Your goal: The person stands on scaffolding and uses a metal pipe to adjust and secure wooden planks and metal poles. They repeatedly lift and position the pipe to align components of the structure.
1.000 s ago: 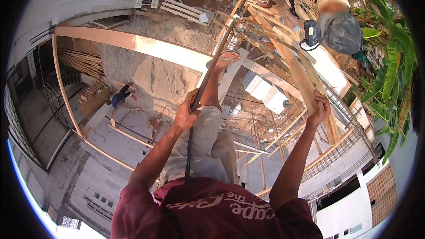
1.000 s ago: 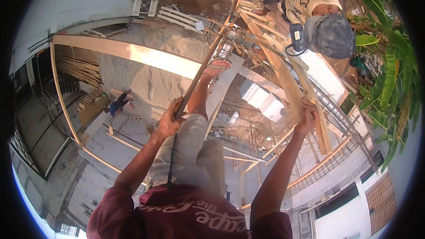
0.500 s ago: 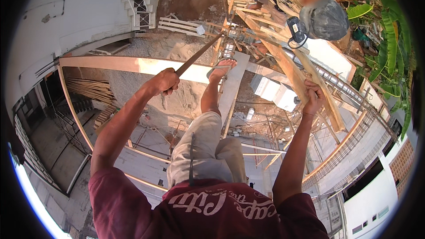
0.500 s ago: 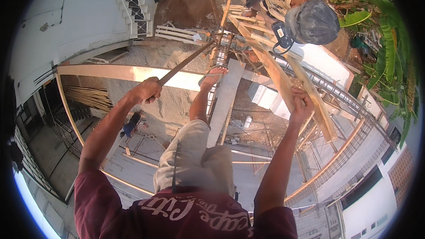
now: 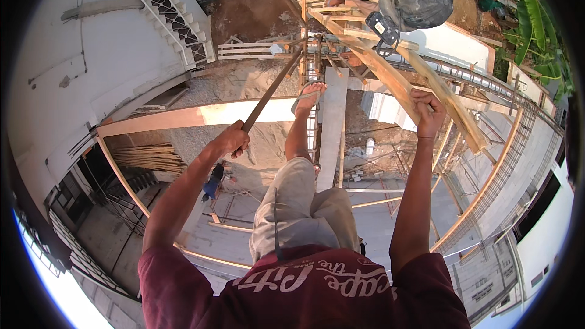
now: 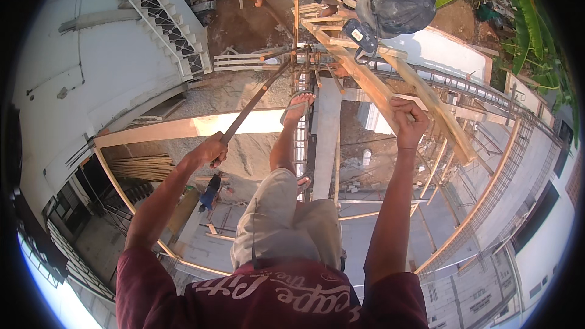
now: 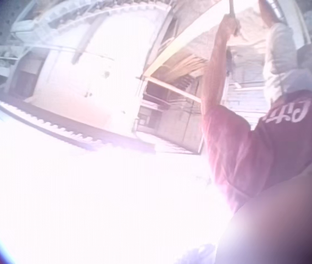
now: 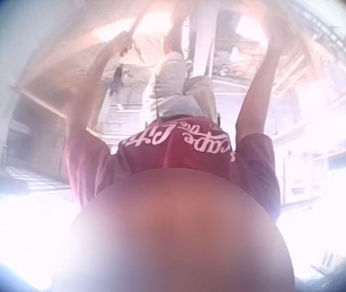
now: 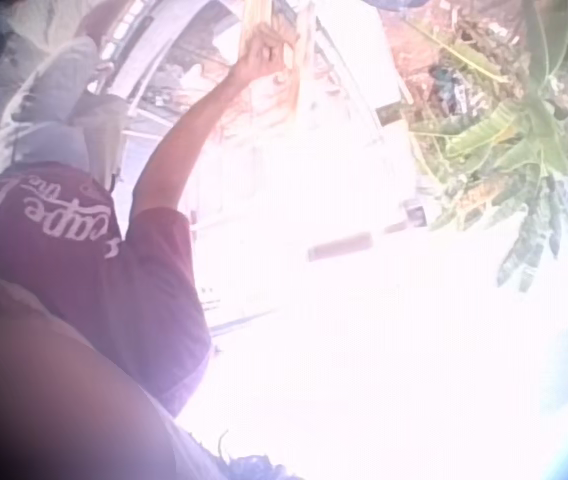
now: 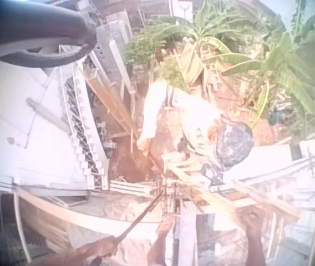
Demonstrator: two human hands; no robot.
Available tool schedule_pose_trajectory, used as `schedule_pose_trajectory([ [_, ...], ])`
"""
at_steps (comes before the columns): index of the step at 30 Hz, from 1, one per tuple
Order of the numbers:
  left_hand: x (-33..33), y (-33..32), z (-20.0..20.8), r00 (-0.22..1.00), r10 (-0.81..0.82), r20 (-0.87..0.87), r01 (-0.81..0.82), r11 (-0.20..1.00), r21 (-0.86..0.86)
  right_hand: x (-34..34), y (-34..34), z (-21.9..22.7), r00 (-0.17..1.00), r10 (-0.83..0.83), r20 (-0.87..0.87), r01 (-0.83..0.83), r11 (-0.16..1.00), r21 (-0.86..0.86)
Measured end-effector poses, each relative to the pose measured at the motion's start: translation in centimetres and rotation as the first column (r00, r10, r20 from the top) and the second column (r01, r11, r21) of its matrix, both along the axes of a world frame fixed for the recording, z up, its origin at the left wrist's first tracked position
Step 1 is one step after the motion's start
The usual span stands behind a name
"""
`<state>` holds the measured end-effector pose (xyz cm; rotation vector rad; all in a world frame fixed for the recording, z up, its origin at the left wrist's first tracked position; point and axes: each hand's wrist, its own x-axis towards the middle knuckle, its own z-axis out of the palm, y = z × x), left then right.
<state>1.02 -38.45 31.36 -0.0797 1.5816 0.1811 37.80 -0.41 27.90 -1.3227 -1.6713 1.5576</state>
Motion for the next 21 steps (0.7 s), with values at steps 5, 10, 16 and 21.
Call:
schedule_pose_trajectory([
  [5,8.7,-3.9,-1.8,0.995,-0.093,-0.026,0.090,0.989,-0.115,0.2,0.0,-0.2,1.000,0.013,-0.028,-0.013,1.000,0.010],
  [10,10.8,-8.2,-6.1,0.979,-0.172,-0.109,0.151,0.973,-0.175,0.4,0.1,-0.4,0.999,0.026,0.028,-0.027,0.999,0.040],
  [16,15.3,-11.4,-10.6,0.938,-0.219,-0.270,0.207,0.976,-0.070,0.3,0.4,-0.2,0.996,0.054,0.078,-0.055,0.998,0.020],
  [21,14.8,-9.8,-11.5,0.967,0.103,-0.231,-0.126,0.988,-0.086,-0.4,0.2,0.8,0.981,0.069,0.179,-0.060,0.997,-0.051],
])
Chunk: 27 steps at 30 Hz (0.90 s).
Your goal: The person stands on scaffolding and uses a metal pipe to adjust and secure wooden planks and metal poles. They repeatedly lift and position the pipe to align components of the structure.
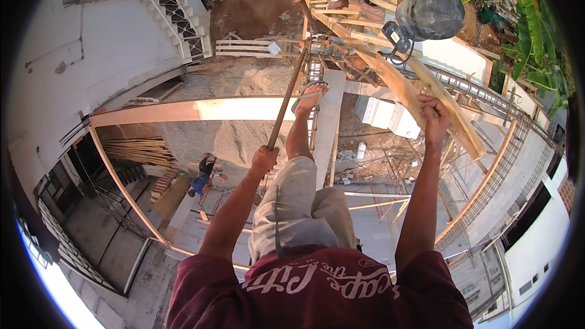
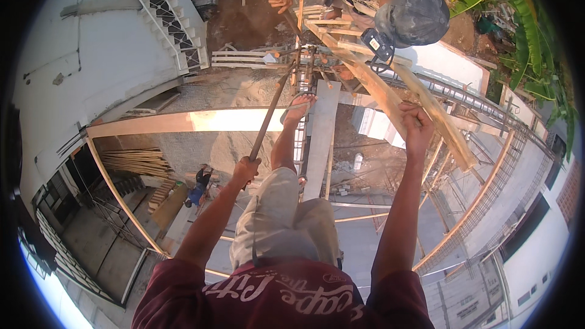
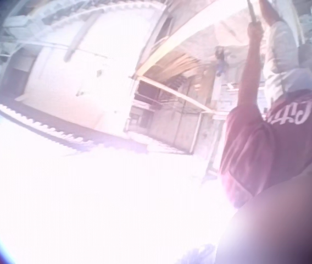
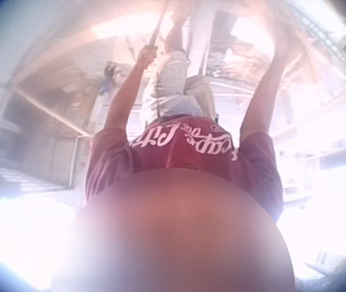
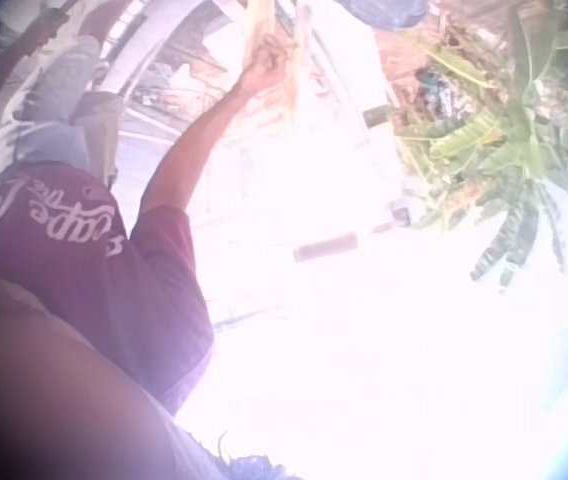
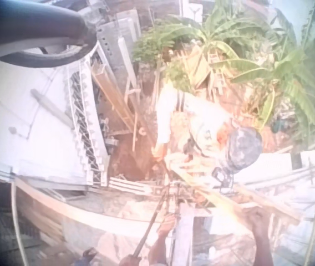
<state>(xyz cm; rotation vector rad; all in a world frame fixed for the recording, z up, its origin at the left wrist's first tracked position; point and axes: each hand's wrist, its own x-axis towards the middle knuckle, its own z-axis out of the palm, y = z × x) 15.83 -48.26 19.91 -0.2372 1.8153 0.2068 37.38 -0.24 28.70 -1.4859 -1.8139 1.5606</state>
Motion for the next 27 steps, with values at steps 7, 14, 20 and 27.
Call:
schedule_pose_trajectory([
  [7,0.7,-0.1,-0.4,0.976,-0.138,-0.169,0.134,0.990,-0.033,-5.5,-1.5,4.5,0.877,-0.009,0.481,-0.121,0.964,0.237],
  [14,1.8,-2.0,-2.4,0.921,-0.260,-0.289,0.273,0.962,0.006,-14.4,-4.3,-0.9,0.490,0.436,0.755,-0.541,0.831,-0.128],
  [20,2.4,-1.9,-2.5,0.915,-0.249,-0.318,0.263,0.965,-0.001,-18.2,-1.5,-10.9,0.371,0.695,0.616,-0.252,0.714,-0.653],
  [27,0.9,0.3,-0.3,0.990,-0.059,-0.125,0.054,0.998,-0.045,-16.2,-1.4,-17.3,0.138,0.831,0.540,-0.441,0.539,-0.718],
])
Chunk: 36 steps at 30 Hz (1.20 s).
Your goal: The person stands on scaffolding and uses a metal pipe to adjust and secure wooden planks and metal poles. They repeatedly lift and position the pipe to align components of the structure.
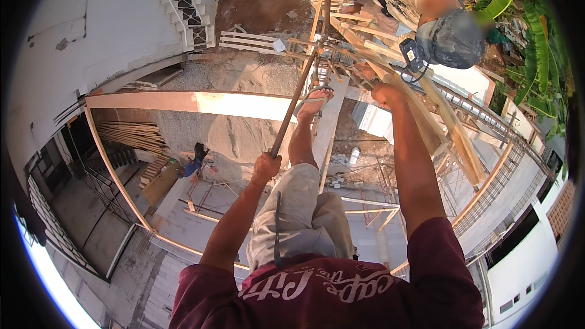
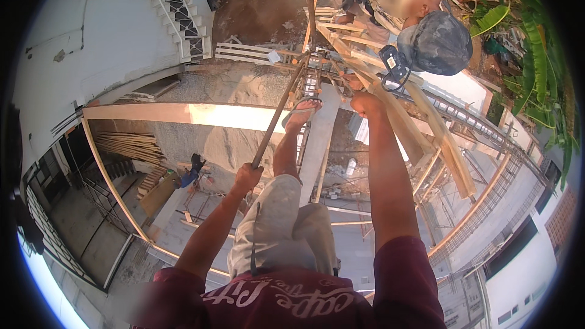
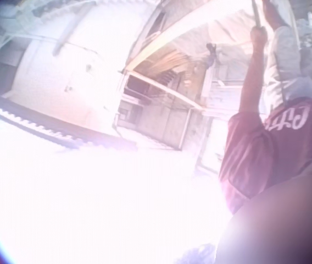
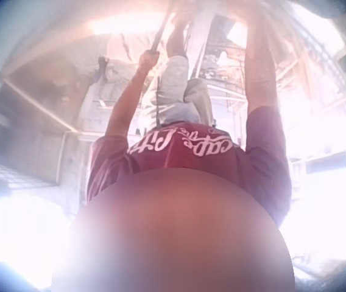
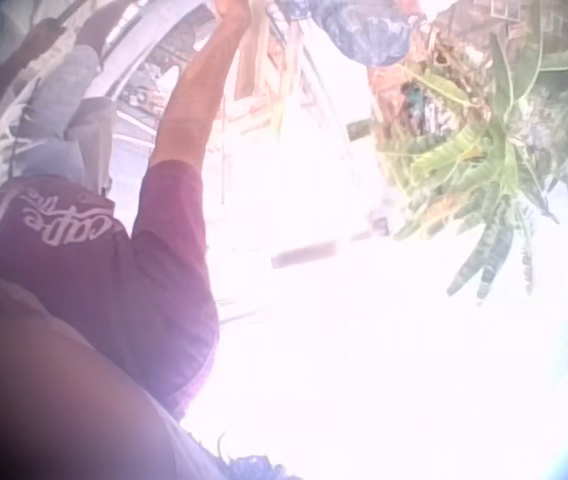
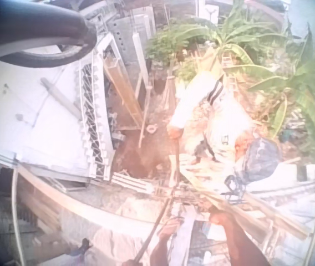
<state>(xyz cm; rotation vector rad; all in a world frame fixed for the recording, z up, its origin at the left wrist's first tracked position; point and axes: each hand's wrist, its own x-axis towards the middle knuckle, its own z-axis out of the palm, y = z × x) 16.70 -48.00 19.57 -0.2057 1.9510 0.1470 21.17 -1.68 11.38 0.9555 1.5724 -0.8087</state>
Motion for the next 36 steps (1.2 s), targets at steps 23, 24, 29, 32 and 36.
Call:
schedule_pose_trajectory([
  [23,3.9,-1.0,-1.1,1.000,-0.007,-0.013,0.006,0.994,-0.106,2.5,0.0,-0.8,0.978,-0.206,0.037,0.209,0.972,-0.106],
  [24,3.9,-1.0,-1.1,1.000,-0.002,-0.008,0.001,0.995,-0.104,2.7,0.0,-0.7,0.973,-0.229,0.030,0.231,0.968,-0.096],
  [29,3.3,-0.3,-0.5,1.000,0.009,0.006,-0.008,0.993,-0.121,2.8,-0.2,-0.3,0.983,-0.184,0.010,0.184,0.982,-0.045],
  [32,2.8,0.1,0.0,0.999,0.032,0.009,-0.031,0.991,-0.131,2.4,-0.2,-0.4,0.992,-0.129,0.006,0.129,0.991,-0.027],
  [36,2.3,0.2,-0.1,1.000,0.002,0.025,0.001,0.989,-0.149,2.0,0.0,-1.0,0.978,-0.205,-0.026,0.203,0.977,-0.064],
])
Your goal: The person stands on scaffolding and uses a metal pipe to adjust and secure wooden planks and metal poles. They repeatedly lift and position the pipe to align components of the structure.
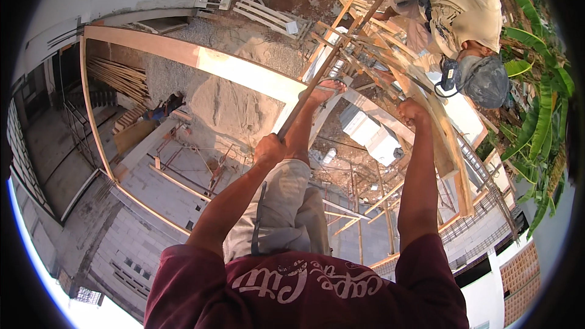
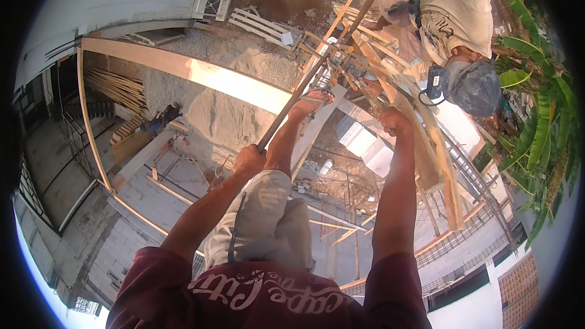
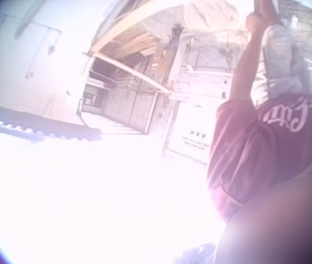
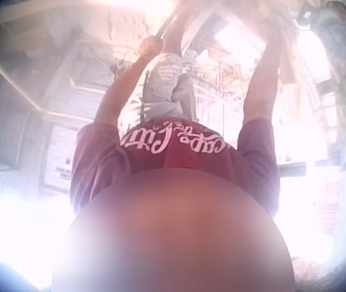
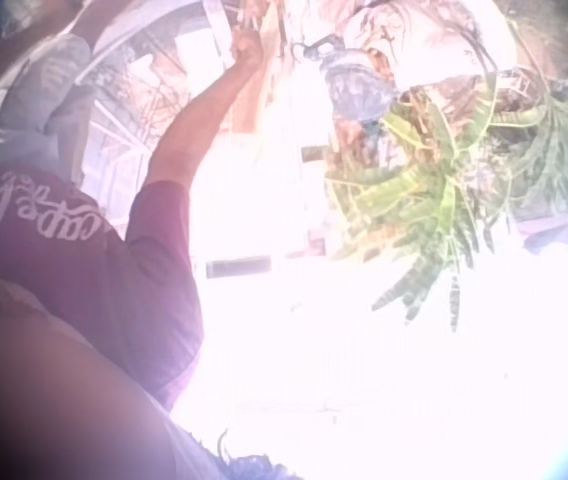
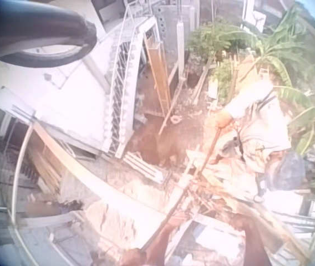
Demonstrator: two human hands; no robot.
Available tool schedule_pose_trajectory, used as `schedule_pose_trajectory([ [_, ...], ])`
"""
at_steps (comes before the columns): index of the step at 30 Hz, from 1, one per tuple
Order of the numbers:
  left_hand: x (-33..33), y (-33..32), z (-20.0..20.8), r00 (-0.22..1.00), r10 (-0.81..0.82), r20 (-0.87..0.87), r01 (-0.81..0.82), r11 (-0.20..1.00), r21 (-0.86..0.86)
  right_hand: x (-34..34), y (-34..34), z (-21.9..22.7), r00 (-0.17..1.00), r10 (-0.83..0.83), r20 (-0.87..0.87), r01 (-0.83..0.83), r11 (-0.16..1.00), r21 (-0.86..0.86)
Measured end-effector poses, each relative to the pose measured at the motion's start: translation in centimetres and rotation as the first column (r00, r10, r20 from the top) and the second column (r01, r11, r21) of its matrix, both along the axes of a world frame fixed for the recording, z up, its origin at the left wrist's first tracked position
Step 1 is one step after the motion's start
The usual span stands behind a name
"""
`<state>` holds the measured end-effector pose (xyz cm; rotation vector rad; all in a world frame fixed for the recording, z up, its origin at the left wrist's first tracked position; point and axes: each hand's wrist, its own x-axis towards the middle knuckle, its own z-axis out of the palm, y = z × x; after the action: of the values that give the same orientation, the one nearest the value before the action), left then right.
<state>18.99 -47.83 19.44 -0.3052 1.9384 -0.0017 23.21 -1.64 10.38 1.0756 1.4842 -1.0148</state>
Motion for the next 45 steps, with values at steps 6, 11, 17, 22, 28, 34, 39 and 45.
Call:
schedule_pose_trajectory([
  [6,0.3,-0.1,-0.4,1.000,-0.027,-0.007,0.027,0.999,-0.036,0.6,0.8,-1.1,0.995,-0.058,-0.080,0.054,0.997,-0.052],
  [11,1.8,-1.6,-1.4,0.998,-0.049,-0.034,0.048,0.998,-0.044,1.2,0.8,-2.8,0.993,-0.118,0.030,0.119,0.992,-0.033],
  [17,3.1,-3.4,-4.4,0.992,-0.125,-0.020,0.124,0.990,-0.065,1.5,0.7,-3.9,1.000,-0.013,0.002,0.013,0.999,-0.053],
  [22,3.4,-3.4,-3.9,0.990,-0.116,-0.084,0.115,0.993,-0.021,0.6,0.2,-1.9,1.000,-0.027,0.011,0.027,0.999,0.026],
  [28,2.7,-2.5,-3.6,0.987,-0.126,-0.100,0.127,0.992,0.003,0.8,0.3,-1.7,0.997,0.082,-0.006,-0.082,0.995,0.065],
  [34,2.0,-1.7,-1.7,0.989,-0.112,-0.099,0.114,0.993,0.017,1.3,0.8,-1.8,1.000,0.018,0.010,-0.018,1.000,-0.009],
  [39,0.6,0.2,0.0,0.994,-0.092,-0.055,0.088,0.994,-0.068,-0.1,0.8,-0.2,0.996,-0.066,0.053,0.068,0.997,-0.031],
  [45,0.0,0.4,-0.1,0.995,-0.097,-0.028,0.094,0.991,-0.092,-0.7,1.0,-0.1,0.997,-0.012,0.078,0.017,0.997,-0.070],
])
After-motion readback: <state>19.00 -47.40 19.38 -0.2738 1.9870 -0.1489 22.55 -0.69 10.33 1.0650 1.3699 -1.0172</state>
